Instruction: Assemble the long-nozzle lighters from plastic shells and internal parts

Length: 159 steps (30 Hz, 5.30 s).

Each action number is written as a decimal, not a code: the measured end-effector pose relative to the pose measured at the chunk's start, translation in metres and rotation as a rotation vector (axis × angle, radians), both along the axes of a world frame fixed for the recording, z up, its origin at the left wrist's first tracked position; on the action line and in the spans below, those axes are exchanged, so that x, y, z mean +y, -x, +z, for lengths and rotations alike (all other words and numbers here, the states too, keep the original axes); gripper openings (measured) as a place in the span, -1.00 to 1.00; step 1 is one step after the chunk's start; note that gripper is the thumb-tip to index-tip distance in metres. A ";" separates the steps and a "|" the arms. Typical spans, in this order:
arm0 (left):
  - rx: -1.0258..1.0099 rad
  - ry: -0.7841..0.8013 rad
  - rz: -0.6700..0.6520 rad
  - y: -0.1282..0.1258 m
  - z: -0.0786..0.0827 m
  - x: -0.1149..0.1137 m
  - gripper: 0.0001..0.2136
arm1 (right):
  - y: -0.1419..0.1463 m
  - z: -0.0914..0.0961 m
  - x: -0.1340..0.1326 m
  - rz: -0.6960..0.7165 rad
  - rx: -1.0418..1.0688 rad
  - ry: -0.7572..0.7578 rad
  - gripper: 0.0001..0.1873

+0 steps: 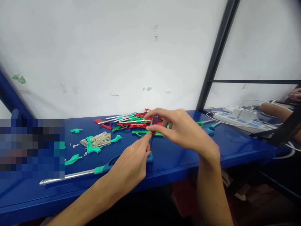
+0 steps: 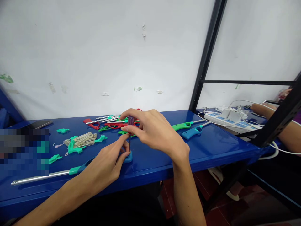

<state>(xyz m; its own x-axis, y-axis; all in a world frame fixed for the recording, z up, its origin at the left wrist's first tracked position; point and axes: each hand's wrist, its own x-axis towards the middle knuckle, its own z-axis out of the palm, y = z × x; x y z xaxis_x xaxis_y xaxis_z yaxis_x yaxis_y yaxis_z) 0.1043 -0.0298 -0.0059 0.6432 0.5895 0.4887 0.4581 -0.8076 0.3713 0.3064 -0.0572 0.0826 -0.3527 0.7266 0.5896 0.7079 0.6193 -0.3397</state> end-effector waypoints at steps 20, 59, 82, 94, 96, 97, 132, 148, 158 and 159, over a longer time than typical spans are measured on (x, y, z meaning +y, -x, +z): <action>0.027 0.095 0.028 -0.003 -0.001 -0.001 -0.68 | 0.003 -0.001 0.000 -0.004 -0.038 -0.037 -0.80; 0.022 0.026 0.040 0.000 0.003 0.000 -0.86 | 0.007 -0.001 0.000 0.079 -0.059 -0.078 -0.72; -0.014 0.044 0.039 -0.001 0.014 -0.006 -0.89 | 0.011 0.000 0.000 0.209 0.124 -0.095 -0.81; -0.030 0.020 0.034 0.002 0.013 -0.001 -0.87 | 0.010 -0.001 0.003 0.254 0.161 -0.136 -0.78; -0.031 0.024 0.039 0.002 0.014 -0.001 -0.88 | 0.009 -0.001 0.002 0.258 0.178 -0.130 -0.80; -0.029 0.028 0.042 0.002 0.014 -0.002 -0.88 | 0.009 0.000 0.002 0.246 0.179 -0.136 -0.83; -0.035 -0.034 0.081 -0.002 0.014 -0.009 -0.81 | 0.013 0.001 -0.006 0.293 0.143 -0.180 -0.84; -0.049 -0.078 0.105 -0.002 0.012 -0.008 -0.79 | 0.010 -0.004 0.009 0.378 0.234 -0.135 -0.90; -0.173 0.004 0.101 0.001 0.013 -0.001 -0.86 | 0.009 -0.003 0.010 0.371 0.166 -0.123 -0.77; -0.168 -0.006 0.101 0.000 0.013 -0.001 -0.86 | 0.006 -0.003 0.009 0.395 0.189 -0.107 -0.73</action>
<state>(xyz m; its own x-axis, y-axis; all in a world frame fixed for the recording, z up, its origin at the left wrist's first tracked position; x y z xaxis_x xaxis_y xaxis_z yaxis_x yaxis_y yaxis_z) 0.1040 -0.0308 0.0067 0.4902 0.6437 0.5877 0.4688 -0.7632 0.4448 0.3005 -0.0485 0.0796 -0.4697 0.4894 0.7347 0.3418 0.8682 -0.3598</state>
